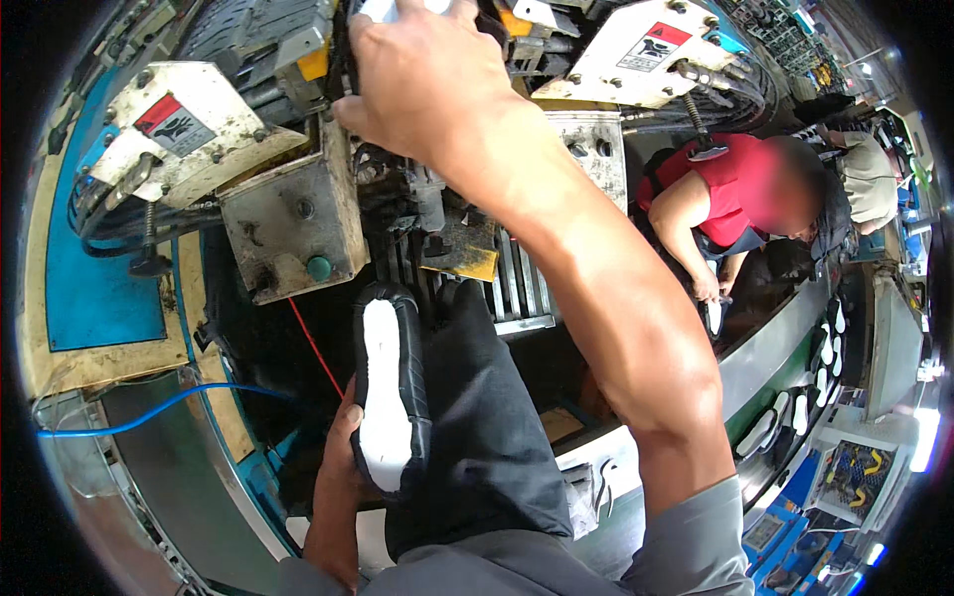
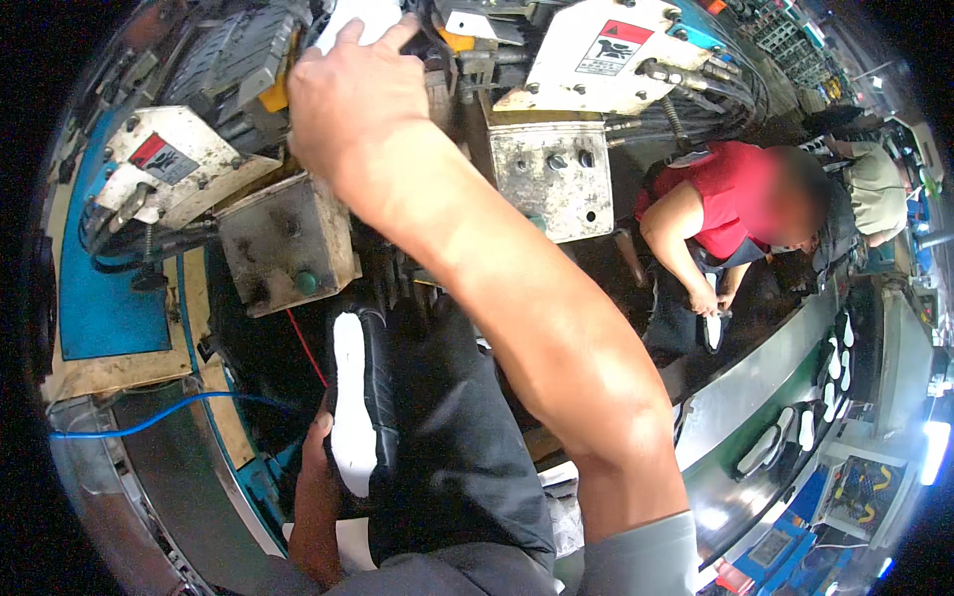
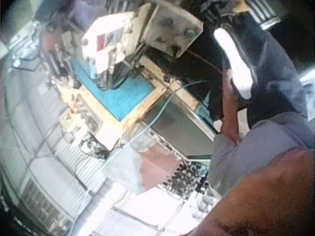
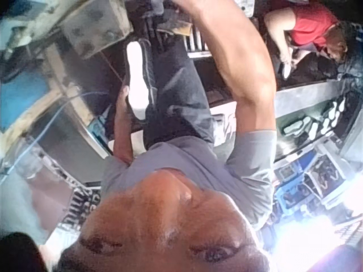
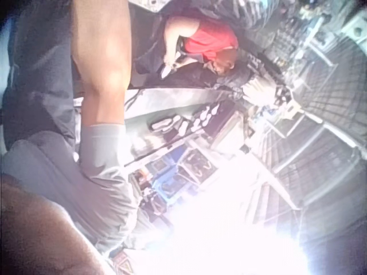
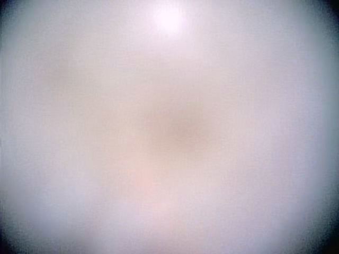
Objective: Assemble and process shoe components using specialized machinery on a production line.
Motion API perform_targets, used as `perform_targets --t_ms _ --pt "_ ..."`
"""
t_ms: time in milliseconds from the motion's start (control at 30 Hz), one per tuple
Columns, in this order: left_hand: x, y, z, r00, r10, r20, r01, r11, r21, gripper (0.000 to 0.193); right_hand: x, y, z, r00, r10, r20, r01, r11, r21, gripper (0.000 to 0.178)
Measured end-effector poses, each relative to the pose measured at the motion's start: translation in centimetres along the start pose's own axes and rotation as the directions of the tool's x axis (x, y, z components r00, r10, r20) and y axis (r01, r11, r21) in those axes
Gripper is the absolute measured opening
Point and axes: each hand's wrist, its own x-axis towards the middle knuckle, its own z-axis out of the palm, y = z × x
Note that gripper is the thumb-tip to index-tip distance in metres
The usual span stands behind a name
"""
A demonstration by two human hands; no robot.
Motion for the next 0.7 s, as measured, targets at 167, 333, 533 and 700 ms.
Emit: perform_targets --t_ms 167,333,533,700 --pt "0.7 0.8 0.1 0.999 0.048 0.003 -0.048 0.998 0.039 0.095 1.3 -0.9 -3.8 0.930 -0.039 0.365 0.062 0.997 -0.053 0.062" --pt "0.2 3.5 2.9 0.995 0.088 0.041 -0.089 0.996 0.033 0.102 3.6 1.7 2.5 0.988 -0.083 0.131 0.046 0.964 0.263 0.062" --pt "-1.5 3.8 4.0 0.967 0.218 0.128 -0.237 0.958 0.161 0.098 -11.6 1.6 3.2 0.992 -0.013 -0.123 0.083 0.808 0.583 0.062" --pt "-3.1 0.7 4.3 0.949 0.182 0.259 -0.215 0.971 0.102 0.100 -30.7 0.1 3.5 0.743 0.071 0.666 -0.595 -0.386 0.705 0.076"
